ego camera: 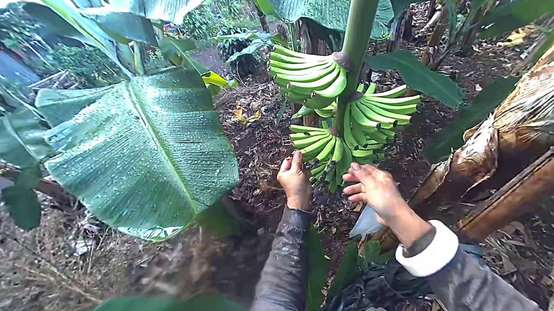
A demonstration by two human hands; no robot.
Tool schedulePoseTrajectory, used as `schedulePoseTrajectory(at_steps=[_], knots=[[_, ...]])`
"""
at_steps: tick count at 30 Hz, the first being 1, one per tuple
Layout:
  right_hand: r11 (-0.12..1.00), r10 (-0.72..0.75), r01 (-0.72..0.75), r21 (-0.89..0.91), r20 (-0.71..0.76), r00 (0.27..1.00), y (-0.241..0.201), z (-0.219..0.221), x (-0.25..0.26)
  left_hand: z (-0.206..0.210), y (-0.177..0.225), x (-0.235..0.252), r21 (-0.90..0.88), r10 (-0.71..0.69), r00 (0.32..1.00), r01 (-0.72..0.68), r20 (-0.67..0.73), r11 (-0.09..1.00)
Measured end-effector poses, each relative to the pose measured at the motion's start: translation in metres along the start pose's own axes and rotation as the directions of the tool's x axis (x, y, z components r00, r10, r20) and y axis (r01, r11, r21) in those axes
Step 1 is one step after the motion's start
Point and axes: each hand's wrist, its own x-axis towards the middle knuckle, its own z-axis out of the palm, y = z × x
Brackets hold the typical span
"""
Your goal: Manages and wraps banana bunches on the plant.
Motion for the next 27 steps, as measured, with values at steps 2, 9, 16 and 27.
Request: schedulePoseTrajectory(at_steps=[2, 9, 16, 27], knots=[[0.936, 0.257, -0.271, 0.223, 0.091, 0.962, -0.003, 0.02, 0.022, 0.0, 0.004, -0.002, -0.197, -0.194, 0.98, 0.198, 0.039, 0.96], [0.947, 0.258, -0.259, 0.192, 0.034, 0.966, 0.008, 0.044, 0.048, -0.034, -0.007, -0.029, -0.138, -0.059, 0.972, 0.093, 0.227, 0.986], [0.937, 0.224, -0.181, -0.3, 0.113, 0.968, 0.032, 0.02, 0.012, 0.0, -0.001, -0.04, 0.165, 0.224, 0.948, -0.264, 0.228, 0.95], [0.927, 0.289, -0.253, 0.276, -0.1, 0.952, 0.048, 0.02, 0.044, -0.025, -0.037, -0.037, 0.085, 0.01, 0.993, -0.02, 0.119, 0.996]])
